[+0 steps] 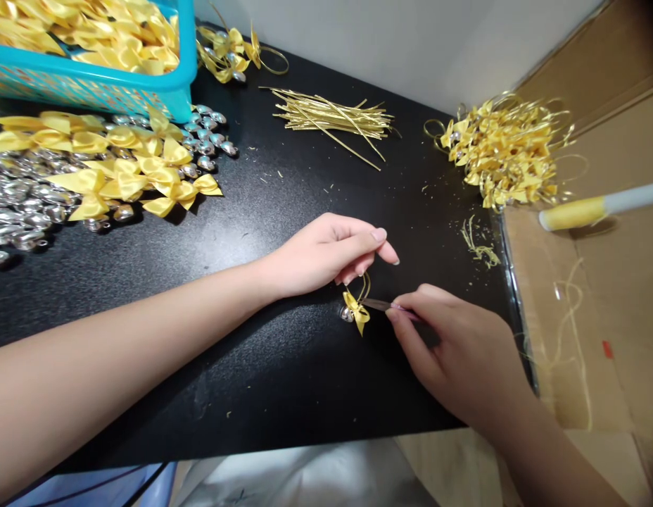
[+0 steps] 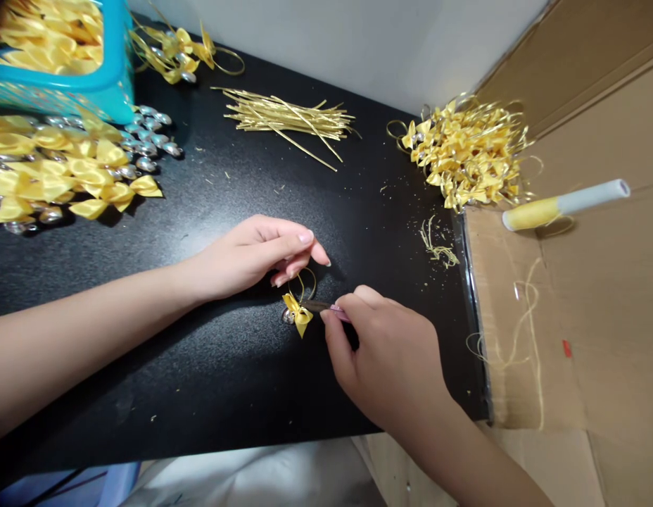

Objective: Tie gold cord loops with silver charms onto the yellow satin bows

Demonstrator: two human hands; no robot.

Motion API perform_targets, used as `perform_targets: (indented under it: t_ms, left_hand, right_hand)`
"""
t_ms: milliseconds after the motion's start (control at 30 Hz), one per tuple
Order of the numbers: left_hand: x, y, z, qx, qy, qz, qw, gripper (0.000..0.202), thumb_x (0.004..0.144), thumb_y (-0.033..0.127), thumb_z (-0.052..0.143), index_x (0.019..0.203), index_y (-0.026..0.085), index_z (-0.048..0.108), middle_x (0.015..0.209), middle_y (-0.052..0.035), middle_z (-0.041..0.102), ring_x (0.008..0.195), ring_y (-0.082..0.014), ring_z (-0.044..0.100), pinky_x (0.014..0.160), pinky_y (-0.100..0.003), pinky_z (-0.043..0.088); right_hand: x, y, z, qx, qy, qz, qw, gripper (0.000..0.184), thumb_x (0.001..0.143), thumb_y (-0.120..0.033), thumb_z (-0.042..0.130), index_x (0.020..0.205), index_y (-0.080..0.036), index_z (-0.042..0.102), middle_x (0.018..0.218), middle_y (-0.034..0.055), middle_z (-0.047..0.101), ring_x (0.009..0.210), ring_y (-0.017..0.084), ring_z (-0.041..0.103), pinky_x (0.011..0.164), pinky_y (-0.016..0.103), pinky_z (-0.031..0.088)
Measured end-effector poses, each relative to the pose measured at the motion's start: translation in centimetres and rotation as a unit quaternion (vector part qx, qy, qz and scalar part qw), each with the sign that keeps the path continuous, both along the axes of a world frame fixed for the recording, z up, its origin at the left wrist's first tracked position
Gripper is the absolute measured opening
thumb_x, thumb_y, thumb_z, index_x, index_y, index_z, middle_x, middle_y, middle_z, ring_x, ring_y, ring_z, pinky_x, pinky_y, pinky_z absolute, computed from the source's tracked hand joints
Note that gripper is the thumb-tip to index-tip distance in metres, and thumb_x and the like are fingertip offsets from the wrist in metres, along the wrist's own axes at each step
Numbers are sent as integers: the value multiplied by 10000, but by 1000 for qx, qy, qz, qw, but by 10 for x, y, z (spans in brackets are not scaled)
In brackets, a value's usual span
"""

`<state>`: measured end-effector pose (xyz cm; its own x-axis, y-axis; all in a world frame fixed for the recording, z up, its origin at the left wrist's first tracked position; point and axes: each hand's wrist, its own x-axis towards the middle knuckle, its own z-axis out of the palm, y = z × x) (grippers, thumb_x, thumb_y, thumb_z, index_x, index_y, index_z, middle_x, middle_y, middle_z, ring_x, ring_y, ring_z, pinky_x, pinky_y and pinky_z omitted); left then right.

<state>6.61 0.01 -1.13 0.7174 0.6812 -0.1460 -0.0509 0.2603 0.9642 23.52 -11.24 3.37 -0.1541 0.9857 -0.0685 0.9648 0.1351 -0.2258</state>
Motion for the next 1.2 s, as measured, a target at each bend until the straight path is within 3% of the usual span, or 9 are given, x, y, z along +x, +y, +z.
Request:
perform_targets:
  t_ms: [567, 833, 1200]
  left_hand:
    - [0, -1, 0, -1, 3, 1, 1000, 295, 934, 301, 519, 819, 123, 724, 511, 39, 484, 443, -52, 420, 445, -162, 344]
    - [1, 0, -3, -26, -12, 26, 999, 301, 919, 345, 540, 815, 127, 719, 515, 45, 469, 440, -53, 411, 440, -166, 339]
    - [1, 0, -7, -31, -10, 24, 999, 299, 896, 374, 570, 817, 127, 720, 529, 47, 471, 445, -52, 405, 441, -162, 340]
  right_hand:
    - [-1, 2, 0, -6, -2, -2, 1000, 279, 918, -319, 490, 750, -206, 682, 654, 1, 623, 575, 137, 590, 513, 264, 291]
    - [14, 2, 4, -28, 37, -34, 998, 263, 930, -346, 478, 817, -213, 675, 738, 14, 656, 605, 139, 592, 536, 252, 342]
    - [1, 1, -7, 9, 17, 13, 1000, 269, 928, -329, 468, 847, -183, 680, 798, 29, 671, 659, 148, 611, 591, 249, 352]
